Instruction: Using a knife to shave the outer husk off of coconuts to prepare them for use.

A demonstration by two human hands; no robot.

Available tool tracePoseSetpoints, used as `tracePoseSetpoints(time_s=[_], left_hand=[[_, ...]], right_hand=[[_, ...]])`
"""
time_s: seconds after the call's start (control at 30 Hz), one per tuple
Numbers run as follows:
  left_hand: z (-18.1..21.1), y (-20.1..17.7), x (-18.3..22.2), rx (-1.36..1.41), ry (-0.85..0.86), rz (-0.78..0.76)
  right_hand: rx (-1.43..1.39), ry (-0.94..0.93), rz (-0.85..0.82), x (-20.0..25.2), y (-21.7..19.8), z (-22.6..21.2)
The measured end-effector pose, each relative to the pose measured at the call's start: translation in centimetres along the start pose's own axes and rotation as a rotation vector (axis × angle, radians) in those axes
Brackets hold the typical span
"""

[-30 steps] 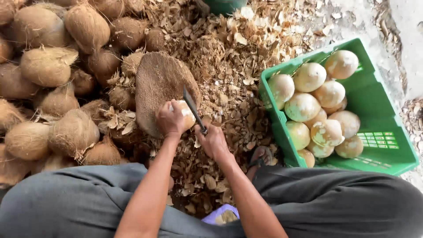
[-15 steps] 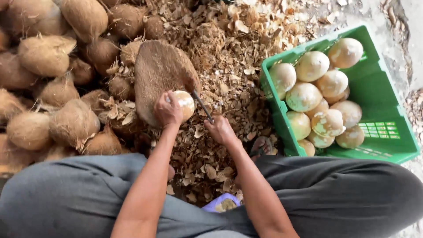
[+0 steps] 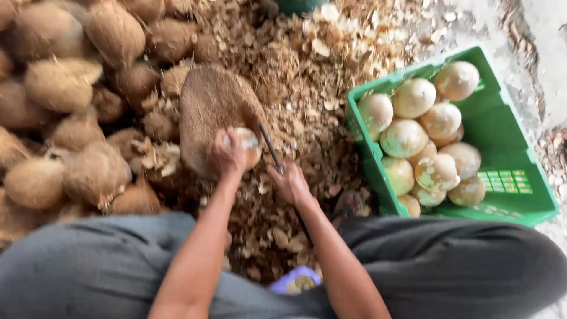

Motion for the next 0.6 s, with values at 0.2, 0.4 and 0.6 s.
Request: tracePoseSetpoints(time_s=[0.2, 0.4, 0.6], left_hand=[[-2.2, 1.1, -2.7, -0.263, 0.086, -0.241], [-7.1, 5.6, -5.3, -0.583, 0.492, 0.133], [-0.9, 2.6, -1.0, -0.22, -0.123, -0.09]], right_hand=[[-0.056, -0.034, -0.022, 0.7, -0.8, -3.7], [0.046, -0.109, 0.046, 1.6, -1.6, -4.6], [0.258, -0.093, -0.093, 3.1, -0.6, -7.1]])
Point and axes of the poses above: each hand's wrist, its own x-axis away from the middle knuckle, its own y-axis out of the palm, z = x × y, the point moved 6 cm from there along -x, towards the middle knuckle, and after that the axes turned 11 degrees about -y, right-handed, at the moved point
